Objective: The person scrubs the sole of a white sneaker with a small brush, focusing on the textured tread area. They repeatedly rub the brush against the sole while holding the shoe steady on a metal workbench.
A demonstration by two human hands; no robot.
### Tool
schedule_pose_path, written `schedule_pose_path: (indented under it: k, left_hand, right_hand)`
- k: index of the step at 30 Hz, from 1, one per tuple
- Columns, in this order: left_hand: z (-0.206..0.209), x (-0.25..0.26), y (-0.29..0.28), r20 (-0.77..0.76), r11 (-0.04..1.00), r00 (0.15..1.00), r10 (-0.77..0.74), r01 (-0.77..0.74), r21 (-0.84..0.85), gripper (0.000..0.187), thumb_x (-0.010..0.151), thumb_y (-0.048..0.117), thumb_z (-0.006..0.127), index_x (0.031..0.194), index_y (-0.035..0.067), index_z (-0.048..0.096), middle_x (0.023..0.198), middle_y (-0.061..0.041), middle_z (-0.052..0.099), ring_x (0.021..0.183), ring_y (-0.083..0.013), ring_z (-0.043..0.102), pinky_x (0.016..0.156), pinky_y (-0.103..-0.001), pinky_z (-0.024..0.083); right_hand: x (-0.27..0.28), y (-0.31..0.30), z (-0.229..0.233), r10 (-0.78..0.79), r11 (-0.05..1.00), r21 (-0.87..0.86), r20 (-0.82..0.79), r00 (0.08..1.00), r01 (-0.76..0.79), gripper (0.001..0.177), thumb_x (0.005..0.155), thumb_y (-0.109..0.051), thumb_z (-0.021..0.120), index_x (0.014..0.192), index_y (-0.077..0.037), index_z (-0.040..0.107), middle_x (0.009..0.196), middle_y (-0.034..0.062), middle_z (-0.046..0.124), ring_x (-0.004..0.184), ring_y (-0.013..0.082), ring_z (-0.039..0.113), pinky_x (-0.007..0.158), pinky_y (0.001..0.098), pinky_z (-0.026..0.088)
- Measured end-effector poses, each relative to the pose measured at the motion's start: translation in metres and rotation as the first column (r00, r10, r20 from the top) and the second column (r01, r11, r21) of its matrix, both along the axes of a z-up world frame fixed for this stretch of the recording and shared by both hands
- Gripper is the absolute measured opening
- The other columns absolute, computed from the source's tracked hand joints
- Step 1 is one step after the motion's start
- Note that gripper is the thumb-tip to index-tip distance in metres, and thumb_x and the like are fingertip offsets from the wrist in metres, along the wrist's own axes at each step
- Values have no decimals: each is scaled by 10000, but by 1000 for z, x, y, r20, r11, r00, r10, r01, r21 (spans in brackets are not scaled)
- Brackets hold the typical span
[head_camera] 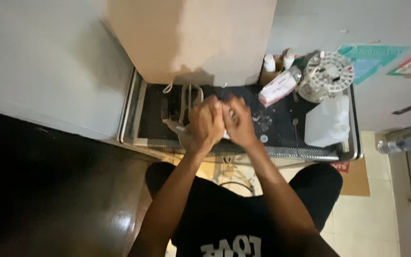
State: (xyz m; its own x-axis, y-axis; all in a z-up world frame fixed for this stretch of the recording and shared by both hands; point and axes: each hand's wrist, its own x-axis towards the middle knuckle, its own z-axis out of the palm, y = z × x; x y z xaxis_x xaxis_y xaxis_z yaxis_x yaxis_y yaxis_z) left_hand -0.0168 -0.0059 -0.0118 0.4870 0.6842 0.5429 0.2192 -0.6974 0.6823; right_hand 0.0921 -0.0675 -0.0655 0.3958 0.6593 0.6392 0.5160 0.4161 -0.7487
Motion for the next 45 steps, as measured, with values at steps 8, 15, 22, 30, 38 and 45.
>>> schedule_pose_path:
  k: [8,15,22,30,38,45]
  left_hand:
    - [-6,19,20,-104,984,993,-48,65,164,383,995,262,352,780,114,631,631,-175,651,615,-418,671,548,-486,493]
    - [0,22,22,-71,993,997,-24,15,-120,606,990,388,246,801,101,745,767,-210,715,779,-458,689,683,-498,506]
    - [-1,18,30,-40,986,986,-163,162,-25,524,997,368,293,807,55,667,717,-238,673,715,-495,657,600,-519,495]
    - [-93,45,50,269,590,963,18,-227,775,77,930,123,595,856,121,619,846,-98,641,629,-275,594,533,-377,448]
    - [-10,14,44,42,966,965,-258,258,14,514,992,365,271,789,81,649,678,-189,673,694,-413,683,615,-418,515]
    - [-76,38,53,230,667,962,-149,-74,741,205,991,204,423,987,74,582,764,-86,454,568,-355,482,447,-422,391]
  right_hand:
    - [-12,-32,15,-65,998,22,88,994,63,123,989,-78,566,868,-55,570,820,149,601,725,359,517,727,425,410]
    - [5,-32,-53,-20,998,56,141,990,12,47,991,-38,572,973,6,570,905,216,595,758,439,537,734,472,430]
    - [-8,-19,-16,14,997,71,-7,1000,-13,76,966,-20,598,902,-17,557,881,158,609,724,351,526,718,433,398]
    - [10,9,3,-16,984,177,-34,999,22,142,996,-62,576,866,-39,526,810,112,451,703,270,421,685,403,341]
    - [-19,-29,-41,-70,995,75,151,986,59,64,956,-49,583,908,-52,625,901,148,598,819,389,550,794,472,383]
    - [-16,-17,-11,-191,981,53,114,975,186,112,965,-21,585,853,-15,583,888,214,580,799,456,529,799,496,390]
